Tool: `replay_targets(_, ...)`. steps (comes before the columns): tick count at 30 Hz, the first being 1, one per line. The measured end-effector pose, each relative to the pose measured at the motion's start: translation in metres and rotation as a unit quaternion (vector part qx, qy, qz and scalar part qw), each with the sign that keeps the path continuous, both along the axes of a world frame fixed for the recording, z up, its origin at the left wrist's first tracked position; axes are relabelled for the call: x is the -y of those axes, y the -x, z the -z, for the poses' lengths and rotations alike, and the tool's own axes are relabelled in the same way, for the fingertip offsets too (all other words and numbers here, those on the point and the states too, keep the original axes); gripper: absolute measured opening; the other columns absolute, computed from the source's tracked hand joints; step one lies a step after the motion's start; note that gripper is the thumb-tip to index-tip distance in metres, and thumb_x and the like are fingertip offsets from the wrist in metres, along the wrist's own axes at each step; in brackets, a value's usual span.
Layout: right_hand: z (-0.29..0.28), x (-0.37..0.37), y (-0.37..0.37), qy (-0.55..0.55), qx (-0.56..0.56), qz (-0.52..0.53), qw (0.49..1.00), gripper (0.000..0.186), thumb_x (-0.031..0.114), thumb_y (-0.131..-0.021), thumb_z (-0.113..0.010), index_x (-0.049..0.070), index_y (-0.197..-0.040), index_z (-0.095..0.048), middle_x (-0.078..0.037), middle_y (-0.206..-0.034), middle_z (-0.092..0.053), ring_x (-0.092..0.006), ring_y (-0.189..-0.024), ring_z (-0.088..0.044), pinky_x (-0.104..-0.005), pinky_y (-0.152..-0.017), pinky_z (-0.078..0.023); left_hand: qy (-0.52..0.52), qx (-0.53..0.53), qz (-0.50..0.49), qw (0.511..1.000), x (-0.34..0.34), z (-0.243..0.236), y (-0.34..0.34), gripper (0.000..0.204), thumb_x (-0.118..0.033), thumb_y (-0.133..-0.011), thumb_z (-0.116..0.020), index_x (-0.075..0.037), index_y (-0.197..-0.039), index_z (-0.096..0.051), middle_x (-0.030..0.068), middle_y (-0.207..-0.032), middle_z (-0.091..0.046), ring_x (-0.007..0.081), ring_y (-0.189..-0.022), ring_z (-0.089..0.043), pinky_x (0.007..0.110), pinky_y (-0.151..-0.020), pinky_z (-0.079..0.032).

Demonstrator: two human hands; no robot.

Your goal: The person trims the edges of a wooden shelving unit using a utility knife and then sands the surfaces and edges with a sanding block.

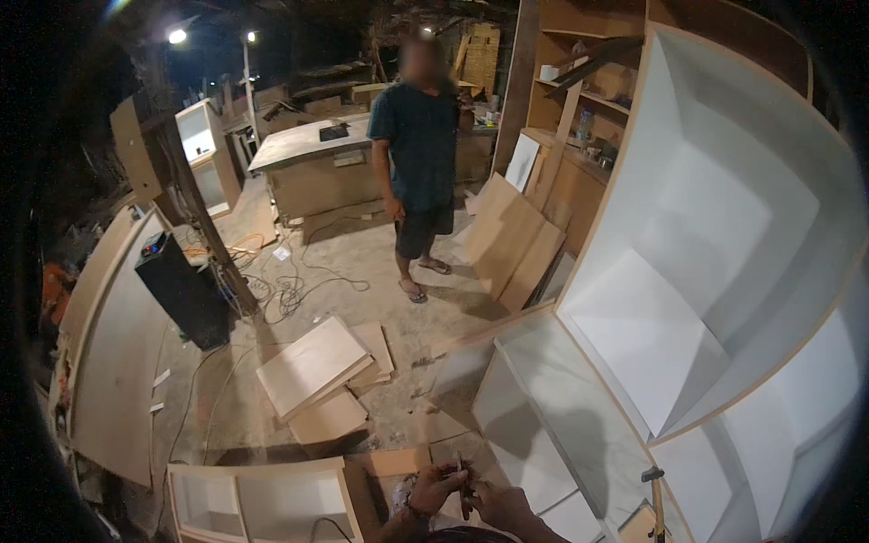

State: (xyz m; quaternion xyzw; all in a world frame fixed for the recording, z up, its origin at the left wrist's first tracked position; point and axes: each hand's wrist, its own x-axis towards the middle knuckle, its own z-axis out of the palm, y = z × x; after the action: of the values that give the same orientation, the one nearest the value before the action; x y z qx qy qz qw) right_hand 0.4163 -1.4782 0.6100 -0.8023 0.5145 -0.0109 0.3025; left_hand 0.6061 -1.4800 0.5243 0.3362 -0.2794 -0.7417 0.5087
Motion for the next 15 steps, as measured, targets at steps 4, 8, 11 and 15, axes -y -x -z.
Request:
replay_targets(4, -0.022, 0.049, -0.048, 0.039, -0.02, -0.021, 0.999, 0.034, 0.038, -0.099, -0.061, 0.01, -0.118, -0.064, -0.014, -0.1, -0.076, -0.0364, -0.083, -0.074, -0.0497, -0.071, -0.057, -0.017, -0.01, 0.014, 1.0, 0.054, -0.03, -0.048, 0.025, -0.011, -0.104, -0.065, 0.0, -0.127, -0.067, 0.0081, -0.11, -0.073, 0.0169, -0.098, -0.07, 0.034, -0.089, -0.059)
replay_targets(8, -0.036, 0.088, -0.088, 0.076, -0.022, -0.036, 0.996, 0.033, 0.037, -0.1, -0.06, 0.009, -0.117, -0.063, -0.016, -0.097, -0.076, -0.0382, -0.081, -0.074, -0.0515, -0.069, -0.057, 0.007, -0.053, -0.002, 0.999, 0.095, -0.061, -0.09, 0.021, -0.007, -0.103, -0.064, 0.004, -0.121, -0.068, 0.01, -0.106, -0.074, 0.0189, -0.093, -0.072, 0.035, -0.083, -0.06)
replay_targets(11, -0.047, 0.115, -0.114, 0.075, -0.039, -0.074, 0.994, 0.035, 0.037, -0.1, -0.06, 0.009, -0.12, -0.062, -0.015, -0.097, -0.076, -0.0392, -0.079, -0.073, -0.0526, -0.067, -0.056, -0.001, -0.019, -0.019, 1.0, 0.113, -0.063, -0.113, 0.025, -0.01, -0.105, -0.063, 0.0, -0.127, -0.067, 0.0073, -0.11, -0.073, 0.0161, -0.097, -0.07, 0.033, -0.085, -0.059)
replay_targets(15, -0.039, 0.144, -0.131, 0.062, 0.016, -0.098, 0.993, 0.034, 0.038, -0.101, -0.058, 0.012, -0.122, -0.059, -0.015, -0.097, -0.074, -0.0394, -0.085, -0.072, -0.0528, -0.071, -0.055, -0.028, 0.007, -0.091, 0.995, 0.125, -0.059, -0.131, 0.022, -0.01, -0.104, -0.066, 0.0, -0.123, -0.07, 0.0074, -0.105, -0.075, 0.0142, -0.09, -0.071, 0.03, -0.079, -0.059)
